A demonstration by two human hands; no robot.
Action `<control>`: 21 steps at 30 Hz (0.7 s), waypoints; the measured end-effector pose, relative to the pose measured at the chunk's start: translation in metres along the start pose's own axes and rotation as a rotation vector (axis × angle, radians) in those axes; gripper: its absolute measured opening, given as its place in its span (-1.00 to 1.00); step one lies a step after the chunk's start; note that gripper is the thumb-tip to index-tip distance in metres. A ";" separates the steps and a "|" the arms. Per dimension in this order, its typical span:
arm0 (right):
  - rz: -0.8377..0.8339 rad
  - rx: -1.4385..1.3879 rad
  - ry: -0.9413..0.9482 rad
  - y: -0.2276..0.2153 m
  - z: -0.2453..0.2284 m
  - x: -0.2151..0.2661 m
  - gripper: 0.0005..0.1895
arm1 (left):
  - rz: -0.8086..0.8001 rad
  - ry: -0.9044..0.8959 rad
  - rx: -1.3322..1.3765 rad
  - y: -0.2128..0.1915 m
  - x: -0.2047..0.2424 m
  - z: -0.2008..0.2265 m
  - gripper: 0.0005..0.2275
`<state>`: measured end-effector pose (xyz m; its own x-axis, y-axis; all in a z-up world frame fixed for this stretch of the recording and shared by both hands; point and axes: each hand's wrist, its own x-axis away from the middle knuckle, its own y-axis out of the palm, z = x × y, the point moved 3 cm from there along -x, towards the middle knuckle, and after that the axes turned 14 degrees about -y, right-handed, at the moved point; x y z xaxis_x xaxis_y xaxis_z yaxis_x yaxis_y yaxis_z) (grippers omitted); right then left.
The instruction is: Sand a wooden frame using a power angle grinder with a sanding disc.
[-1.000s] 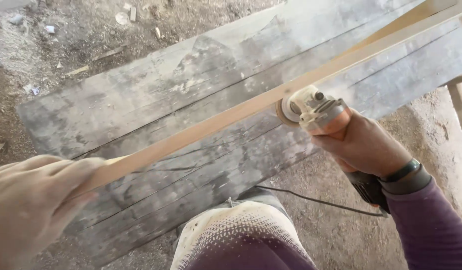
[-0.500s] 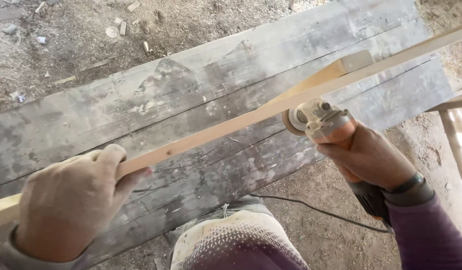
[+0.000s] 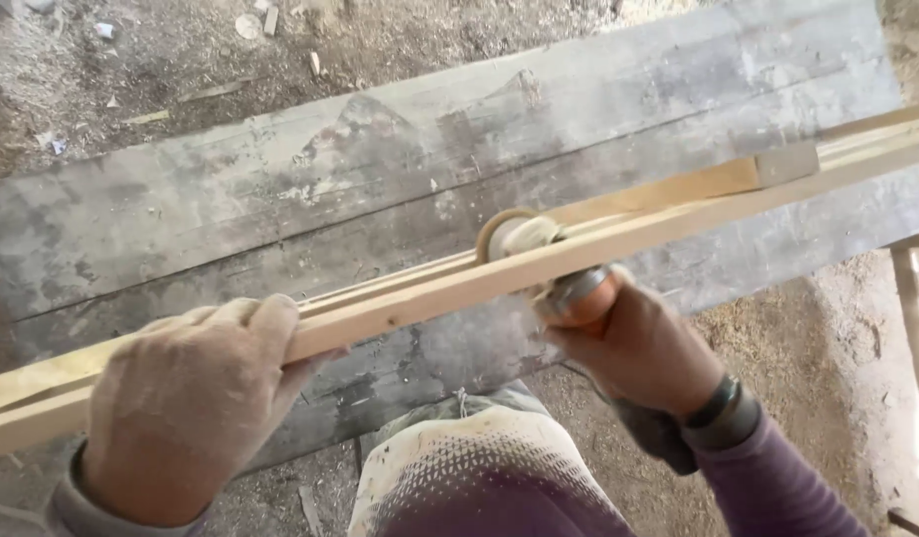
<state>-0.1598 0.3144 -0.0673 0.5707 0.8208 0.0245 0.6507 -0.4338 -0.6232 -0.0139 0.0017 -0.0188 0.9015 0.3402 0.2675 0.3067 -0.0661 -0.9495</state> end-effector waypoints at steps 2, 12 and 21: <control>0.028 -0.058 0.071 0.015 -0.025 -0.012 -0.52 | -0.125 -0.007 -0.020 -0.006 0.000 0.003 -0.60; -0.196 0.151 -0.113 0.046 -0.061 -0.024 -0.49 | -0.125 0.001 0.050 0.016 0.002 -0.007 -0.64; -0.149 0.085 0.246 -0.061 0.008 0.031 -0.51 | -0.294 -0.027 -0.207 0.005 -0.011 0.001 -0.60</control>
<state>-0.1856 0.3695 -0.0350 0.5833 0.7538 0.3025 0.6979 -0.2746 -0.6614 -0.0222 -0.0010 -0.0270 0.7578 0.3975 0.5174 0.6097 -0.1493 -0.7784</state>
